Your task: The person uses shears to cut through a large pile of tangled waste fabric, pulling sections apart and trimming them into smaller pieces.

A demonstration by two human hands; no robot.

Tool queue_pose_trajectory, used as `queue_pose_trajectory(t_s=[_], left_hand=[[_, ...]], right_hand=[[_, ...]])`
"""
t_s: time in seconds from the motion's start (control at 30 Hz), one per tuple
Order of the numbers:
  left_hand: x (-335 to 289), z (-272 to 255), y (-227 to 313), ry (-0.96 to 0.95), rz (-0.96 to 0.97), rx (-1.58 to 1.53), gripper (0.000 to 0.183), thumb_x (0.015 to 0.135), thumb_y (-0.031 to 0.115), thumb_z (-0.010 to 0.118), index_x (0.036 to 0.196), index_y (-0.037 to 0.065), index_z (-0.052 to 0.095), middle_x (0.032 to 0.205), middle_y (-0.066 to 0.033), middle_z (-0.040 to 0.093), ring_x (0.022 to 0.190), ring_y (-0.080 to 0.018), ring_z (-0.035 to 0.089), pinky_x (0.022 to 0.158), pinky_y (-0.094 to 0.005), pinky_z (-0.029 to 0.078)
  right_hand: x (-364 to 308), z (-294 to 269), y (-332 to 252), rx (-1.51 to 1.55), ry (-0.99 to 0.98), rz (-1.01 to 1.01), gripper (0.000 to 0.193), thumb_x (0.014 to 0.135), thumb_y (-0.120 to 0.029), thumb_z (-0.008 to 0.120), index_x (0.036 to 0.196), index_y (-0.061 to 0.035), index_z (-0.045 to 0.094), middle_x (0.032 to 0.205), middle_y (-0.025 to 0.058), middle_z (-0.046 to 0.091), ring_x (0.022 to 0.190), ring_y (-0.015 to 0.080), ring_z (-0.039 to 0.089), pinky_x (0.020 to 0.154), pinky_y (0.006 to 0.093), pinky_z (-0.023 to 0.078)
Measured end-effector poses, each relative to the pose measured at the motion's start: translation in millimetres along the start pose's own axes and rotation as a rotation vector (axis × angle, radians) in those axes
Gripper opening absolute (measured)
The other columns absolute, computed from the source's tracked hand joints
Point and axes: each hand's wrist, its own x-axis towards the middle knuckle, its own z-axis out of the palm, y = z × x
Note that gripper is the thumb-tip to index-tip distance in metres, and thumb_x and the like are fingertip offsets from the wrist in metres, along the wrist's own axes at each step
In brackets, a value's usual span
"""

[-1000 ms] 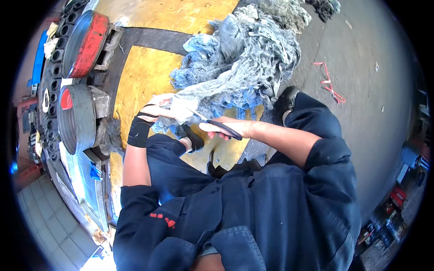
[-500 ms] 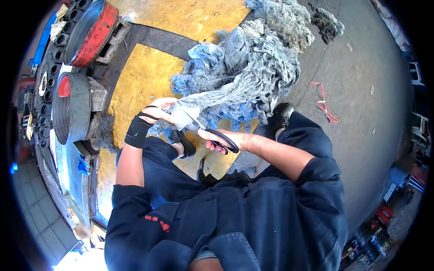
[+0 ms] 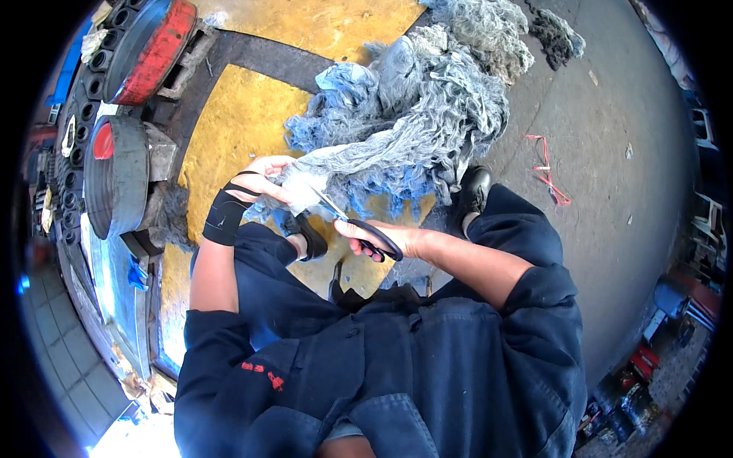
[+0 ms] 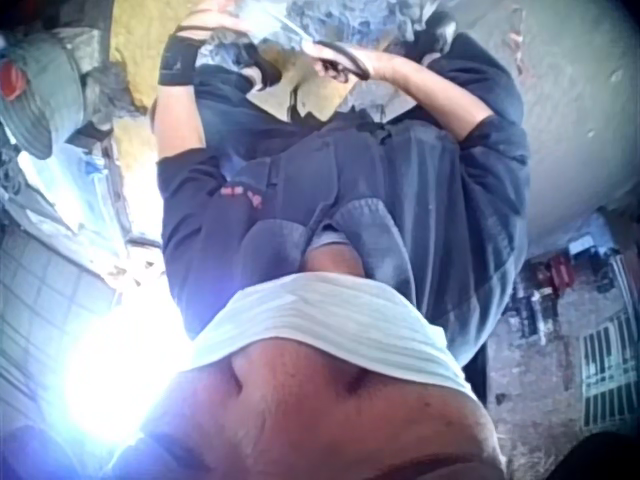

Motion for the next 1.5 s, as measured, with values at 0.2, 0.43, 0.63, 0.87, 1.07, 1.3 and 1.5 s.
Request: queue_pose_trajectory(t_s=[0.2, 0.43, 0.63, 0.87, 1.07, 1.3, 1.5], left_hand=[[-1, -1, -2, 0.015, -0.008, -0.002, 0.063, 0.06, 0.005, 0.079, 0.117, 0.001, 0.054, 0.109, -0.0058, 0.06, 0.103, -0.0152, 0.054, 0.092, -0.0296, 0.04], [2, 3, -1, 0.042, 0.015, -0.002, 0.058, 0.061, 0.004, 0.079, 0.114, 0.0, 0.056, 0.106, -0.0049, 0.061, 0.1, -0.0146, 0.055, 0.089, -0.0286, 0.042], [0, 5, 2, 0.03, -0.003, -0.009, 0.059, 0.06, 0.004, 0.08, 0.114, 0.0, 0.056, 0.106, -0.0052, 0.061, 0.1, -0.0149, 0.055, 0.089, -0.0282, 0.041], [6, 1, -11, 0.039, 0.019, 0.022, 0.067, 0.056, 0.004, 0.082, 0.117, -0.001, 0.054, 0.108, -0.0055, 0.06, 0.101, -0.0151, 0.054, 0.091, -0.0282, 0.04], [6, 4, -6, -0.039, 0.044, -0.002, 0.062, 0.059, 0.002, 0.079, 0.116, 0.0, 0.054, 0.11, -0.0043, 0.06, 0.103, -0.0142, 0.054, 0.091, -0.0291, 0.04], [9, 0, -18, 0.021, 0.055, -0.02, 0.057, 0.062, 0.002, 0.078, 0.114, 0.001, 0.056, 0.108, -0.0042, 0.061, 0.101, -0.0139, 0.055, 0.09, -0.0287, 0.041], [6, 4, -7, 0.023, -0.039, -0.076, 0.04, 0.068, 0.008, 0.076, 0.105, 0.0, 0.062, 0.099, -0.0044, 0.065, 0.091, -0.0126, 0.058, 0.084, -0.0262, 0.043]], right_hand=[[7, -3, -1, 0.069, 0.013, -0.011, 0.068, 0.08, -0.075, 0.036, 0.073, -0.008, 0.044, 0.064, 0.0013, 0.042, 0.053, 0.0098, 0.04, 0.051, 0.0233, 0.034], [2, -3, -7, 0.018, 0.072, -0.015, 0.071, 0.079, -0.076, 0.036, 0.061, -0.0072, 0.041, 0.053, 0.0015, 0.039, 0.042, 0.0113, 0.042, 0.041, 0.0253, 0.034], [-6, 3, -15, -0.112, 0.151, 0.037, 0.076, 0.081, -0.075, 0.034, 0.047, -0.0064, 0.039, 0.043, 0.0031, 0.04, 0.038, 0.0137, 0.049, 0.041, 0.0253, 0.041], [2, 1, -10, -0.013, 0.066, 0.025, 0.072, 0.081, -0.075, 0.032, 0.063, -0.006, 0.042, 0.053, 0.0039, 0.043, 0.044, 0.0137, 0.046, 0.045, 0.0273, 0.038], [5, 2, -17, -0.02, 0.036, 0.032, 0.072, 0.081, -0.076, 0.03, 0.067, -0.0064, 0.041, 0.057, 0.0035, 0.043, 0.047, 0.013, 0.046, 0.047, 0.0273, 0.037], [3, 5, -15, 0.001, 0.114, -0.002, 0.077, 0.074, -0.081, 0.034, 0.056, -0.0066, 0.039, 0.05, 0.0036, 0.04, 0.039, 0.0135, 0.044, 0.04, 0.0267, 0.037], [-6, 7, -25, -0.049, 0.119, 0.044, 0.073, 0.08, -0.075, 0.033, 0.059, -0.0057, 0.04, 0.049, 0.0041, 0.042, 0.04, 0.0137, 0.045, 0.04, 0.0268, 0.038]])
